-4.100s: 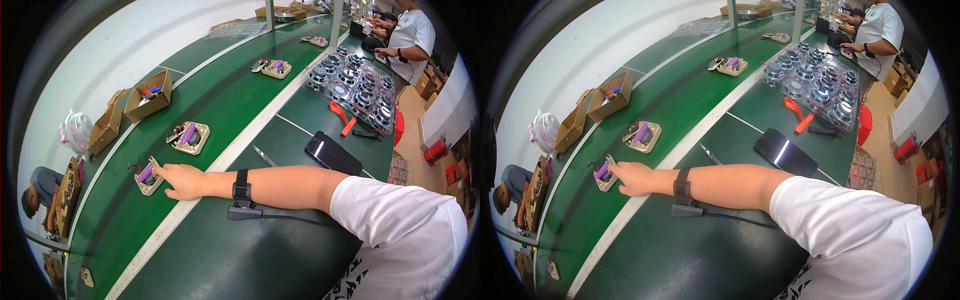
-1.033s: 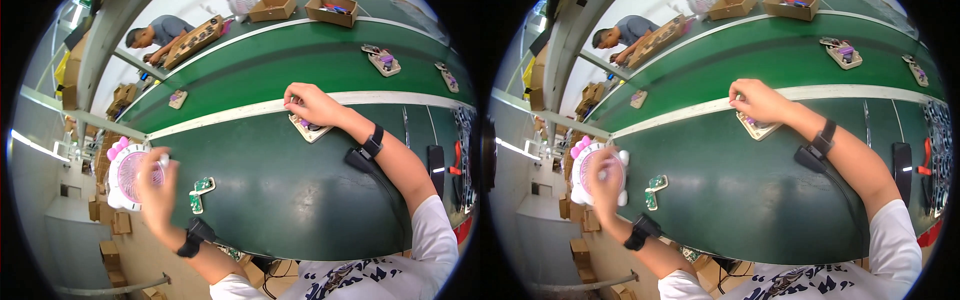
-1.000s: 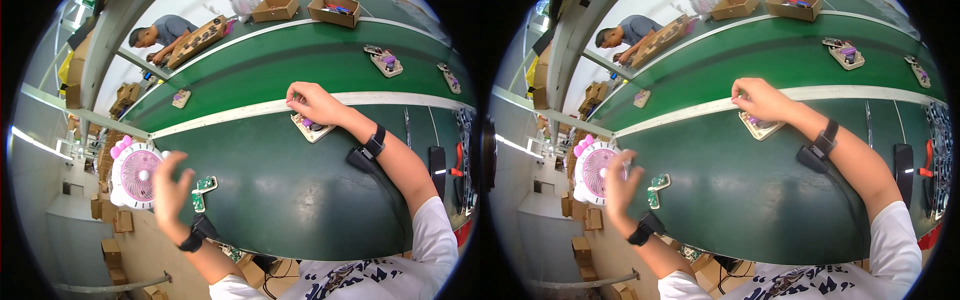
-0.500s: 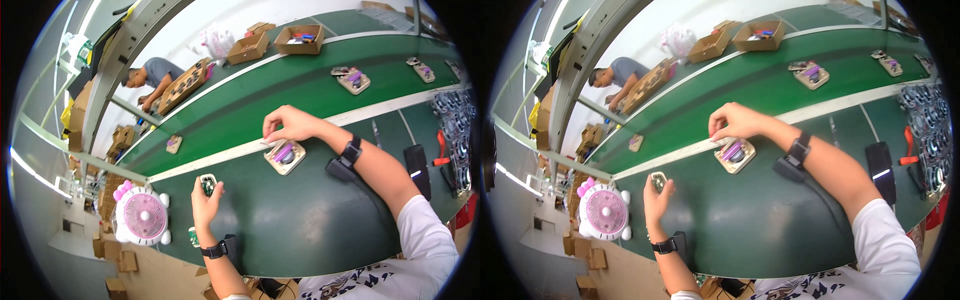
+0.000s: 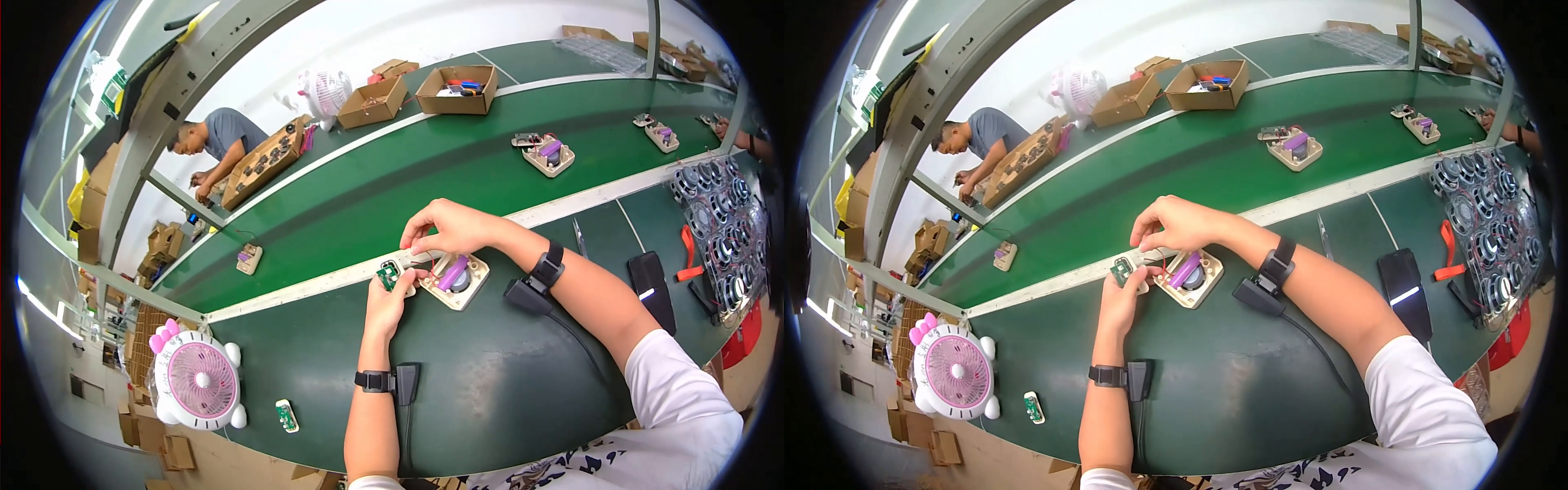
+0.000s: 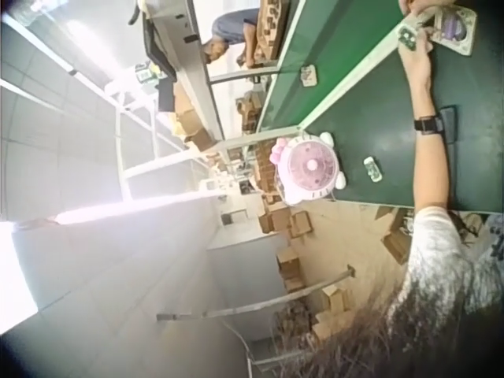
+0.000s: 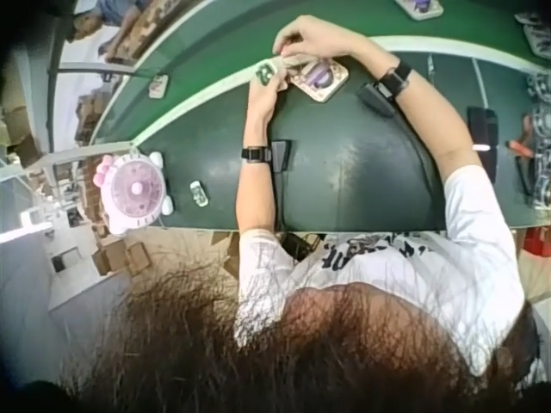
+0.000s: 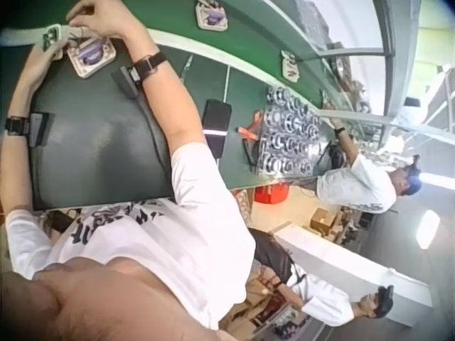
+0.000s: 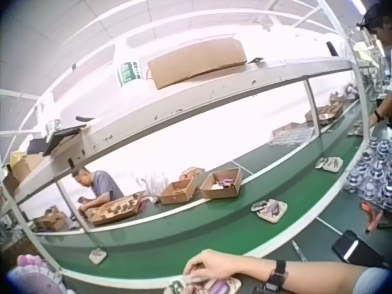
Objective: The recorder is assembling electronic circuit boards into plastic housings on an assembly line.
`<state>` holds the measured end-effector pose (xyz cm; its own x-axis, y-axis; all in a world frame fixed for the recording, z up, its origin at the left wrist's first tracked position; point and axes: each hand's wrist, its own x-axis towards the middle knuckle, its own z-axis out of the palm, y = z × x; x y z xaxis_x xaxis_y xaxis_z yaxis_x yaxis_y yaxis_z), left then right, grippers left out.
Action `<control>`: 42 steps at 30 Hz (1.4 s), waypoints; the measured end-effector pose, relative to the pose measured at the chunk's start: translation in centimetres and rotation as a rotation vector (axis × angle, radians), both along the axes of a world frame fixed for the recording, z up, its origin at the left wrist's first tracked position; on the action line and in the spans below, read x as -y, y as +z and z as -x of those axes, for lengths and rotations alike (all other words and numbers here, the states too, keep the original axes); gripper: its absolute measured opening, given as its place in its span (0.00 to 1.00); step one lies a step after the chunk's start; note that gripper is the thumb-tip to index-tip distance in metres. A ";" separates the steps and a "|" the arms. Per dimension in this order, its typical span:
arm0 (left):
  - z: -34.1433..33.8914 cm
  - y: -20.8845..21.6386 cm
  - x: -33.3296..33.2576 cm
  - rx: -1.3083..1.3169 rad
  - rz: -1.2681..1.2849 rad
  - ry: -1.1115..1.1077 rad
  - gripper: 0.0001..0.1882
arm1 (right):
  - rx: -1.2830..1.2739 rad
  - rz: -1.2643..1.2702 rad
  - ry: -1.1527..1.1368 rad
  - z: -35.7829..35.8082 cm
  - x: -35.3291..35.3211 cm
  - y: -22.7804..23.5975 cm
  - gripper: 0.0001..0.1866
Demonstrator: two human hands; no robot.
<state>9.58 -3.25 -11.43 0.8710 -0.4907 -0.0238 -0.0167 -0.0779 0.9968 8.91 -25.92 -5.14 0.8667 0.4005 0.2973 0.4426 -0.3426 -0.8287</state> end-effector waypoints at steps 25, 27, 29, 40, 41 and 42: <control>-1.7 -2.1 -0.4 -0.203 0.655 0.216 0.11 | -0.302 -0.233 0.102 -1.1 -2.2 -3.4 0.08; -1.7 -2.1 -0.4 -0.202 0.649 0.236 0.12 | -0.275 -0.232 0.086 -1.1 -2.3 -3.5 0.07; -1.3 -1.9 0.0 -0.204 0.645 0.253 0.14 | -0.155 -0.190 0.017 -1.0 -2.3 -3.6 0.06; -0.4 -0.8 0.5 -0.024 0.447 0.244 0.18 | 0.088 -0.077 -0.137 -0.1 -3.8 -2.6 0.12; -0.3 -0.8 0.6 -0.028 0.449 0.240 0.18 | 0.118 -0.066 -0.151 0.0 -3.8 -2.6 0.12; -0.4 -0.6 0.5 -0.014 0.439 0.242 0.17 | 0.119 -0.065 -0.149 0.0 -3.8 -2.7 0.12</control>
<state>10.00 -3.71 -12.05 0.9623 -0.2405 0.1271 -0.0366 0.3486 0.9366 8.89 -22.16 -7.83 0.8721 0.2472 0.4223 0.4872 -0.3589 -0.7961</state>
